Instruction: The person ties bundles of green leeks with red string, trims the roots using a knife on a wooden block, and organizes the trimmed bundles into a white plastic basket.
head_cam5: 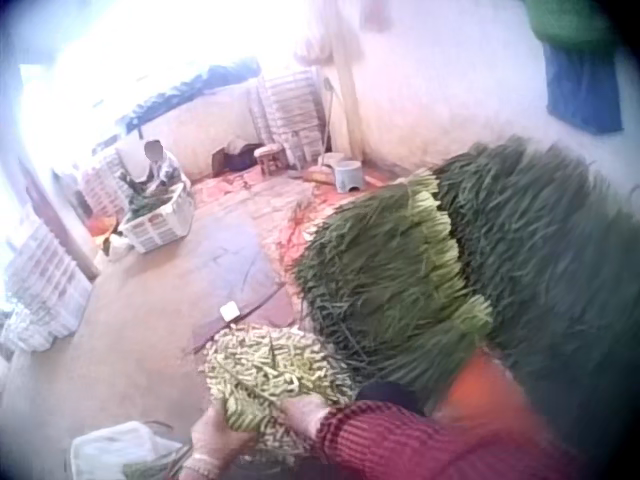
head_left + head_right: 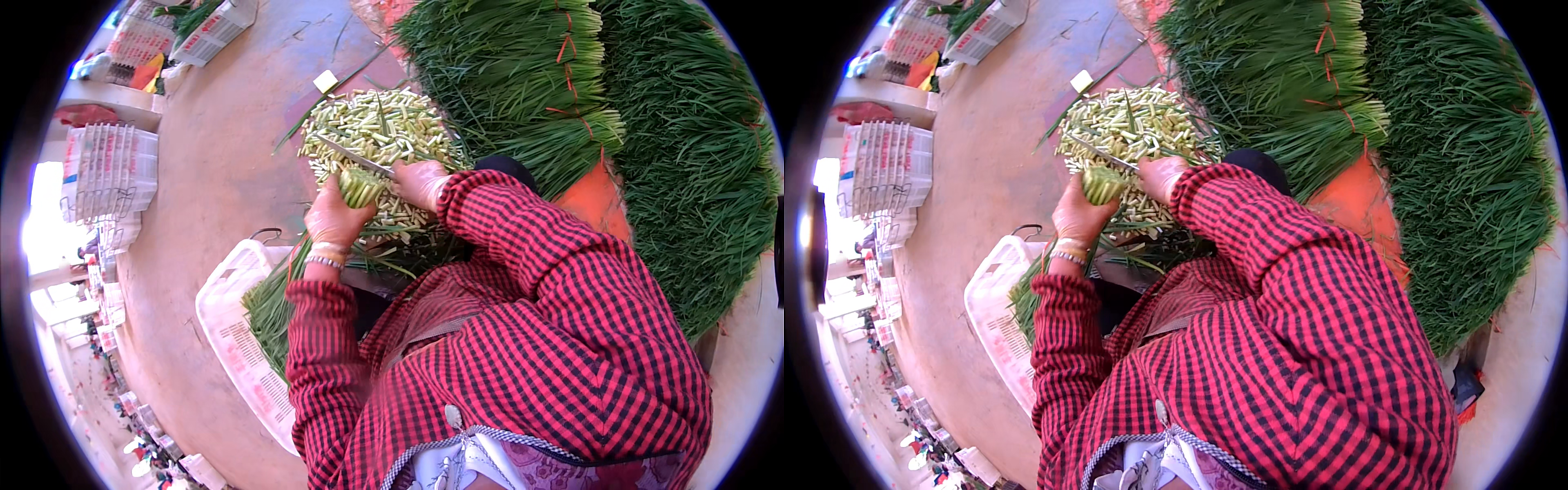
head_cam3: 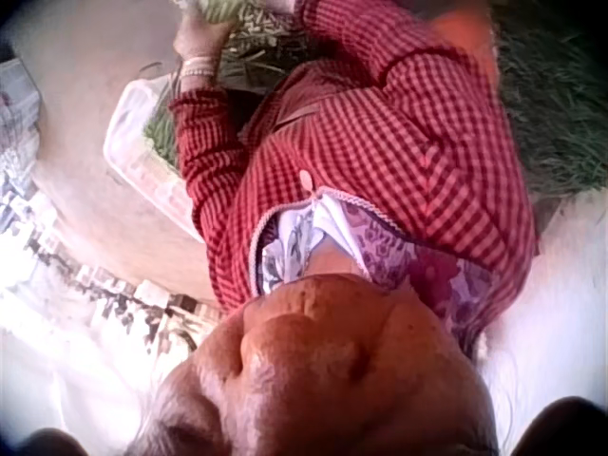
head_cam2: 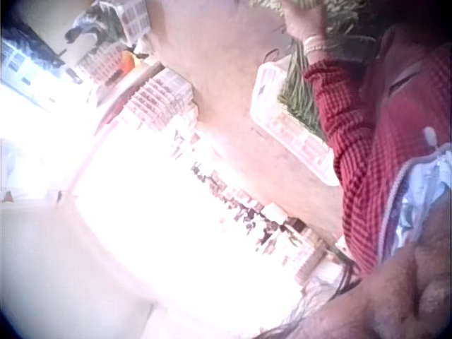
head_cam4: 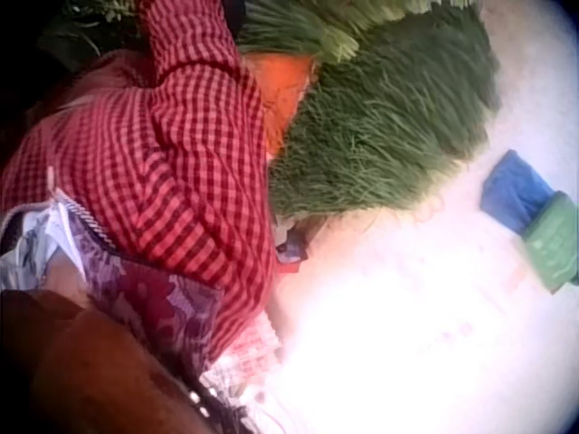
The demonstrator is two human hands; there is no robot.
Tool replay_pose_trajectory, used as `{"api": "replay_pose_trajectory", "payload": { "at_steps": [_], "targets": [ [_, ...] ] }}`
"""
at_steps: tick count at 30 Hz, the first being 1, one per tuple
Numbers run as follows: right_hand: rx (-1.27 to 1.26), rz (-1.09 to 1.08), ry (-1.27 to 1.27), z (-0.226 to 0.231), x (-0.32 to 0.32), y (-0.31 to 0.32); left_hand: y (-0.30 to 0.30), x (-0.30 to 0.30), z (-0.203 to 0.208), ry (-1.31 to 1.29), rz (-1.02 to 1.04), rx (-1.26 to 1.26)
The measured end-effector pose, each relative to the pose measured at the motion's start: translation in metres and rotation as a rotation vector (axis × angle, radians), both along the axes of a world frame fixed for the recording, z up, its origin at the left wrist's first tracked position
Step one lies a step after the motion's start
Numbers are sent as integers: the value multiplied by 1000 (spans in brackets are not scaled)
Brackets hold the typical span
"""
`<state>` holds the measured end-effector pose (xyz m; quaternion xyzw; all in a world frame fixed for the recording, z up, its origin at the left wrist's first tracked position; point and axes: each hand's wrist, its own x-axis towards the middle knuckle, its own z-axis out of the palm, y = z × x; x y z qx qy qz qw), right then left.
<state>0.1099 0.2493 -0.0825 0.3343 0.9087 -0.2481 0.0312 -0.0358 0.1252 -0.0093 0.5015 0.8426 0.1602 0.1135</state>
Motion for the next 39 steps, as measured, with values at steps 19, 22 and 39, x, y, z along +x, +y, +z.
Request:
{"api": "replay_pose_trajectory", "payload": {
  "at_steps": [19, 22, 39],
  "targets": [
    [-1547, -93, 624, 68, 34, -65, -165, 61, -38, -1066, 288, 426],
    [-1213, 69, 513, 86, 38, -77, -129, 63, -37, -1809, 585, 496],
    [-257, 426, 500, 127, 67, -102, -149, 3, 10, -1682, 18, 1416]
  ]
}}
